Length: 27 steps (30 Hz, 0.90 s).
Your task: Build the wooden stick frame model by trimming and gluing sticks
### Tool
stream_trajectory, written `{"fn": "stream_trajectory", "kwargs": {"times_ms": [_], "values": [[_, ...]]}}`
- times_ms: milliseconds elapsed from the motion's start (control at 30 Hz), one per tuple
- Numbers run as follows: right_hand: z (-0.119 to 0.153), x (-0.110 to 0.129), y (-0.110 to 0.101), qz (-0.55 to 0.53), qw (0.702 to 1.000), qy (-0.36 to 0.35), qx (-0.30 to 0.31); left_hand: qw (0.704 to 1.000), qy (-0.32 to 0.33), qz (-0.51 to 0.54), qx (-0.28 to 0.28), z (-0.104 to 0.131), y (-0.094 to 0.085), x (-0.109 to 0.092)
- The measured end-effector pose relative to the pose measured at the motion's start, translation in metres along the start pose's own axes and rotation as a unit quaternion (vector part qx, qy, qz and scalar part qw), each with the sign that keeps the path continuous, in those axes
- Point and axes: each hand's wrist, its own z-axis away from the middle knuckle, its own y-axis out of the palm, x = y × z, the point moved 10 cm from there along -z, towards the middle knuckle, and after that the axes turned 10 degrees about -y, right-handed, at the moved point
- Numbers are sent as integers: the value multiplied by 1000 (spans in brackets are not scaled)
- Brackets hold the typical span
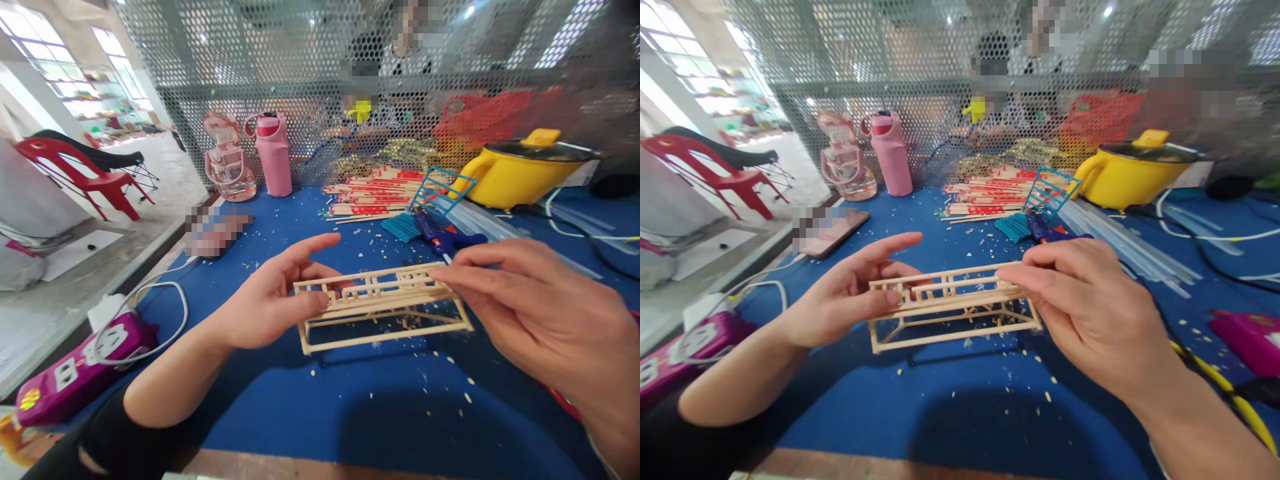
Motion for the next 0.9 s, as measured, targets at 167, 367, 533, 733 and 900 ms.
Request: {"fn": "stream_trajectory", "kwargs": {"times_ms": [167, 367, 533, 733, 900], "values": [[4, 0, 9, -28, 999, 14, 27, 1000, -9, 20, -1, 1, 3, 1], [4, 0, 10, -49, 998, 30, 31, 999, -34, 33, -8, 0, 1, 5], [1, 1, 7, -28, 999, 32, 30, 998, -44, 43, 1, 0, 4, 7], [-2, -2, 9, -44, 998, 13, 32, 998, -51, 47, 11, -2, 4, 4], [-2, -4, 9, -61, 998, 5, 19, 995, -91, -3, 39, -12, 2, -3]]}}
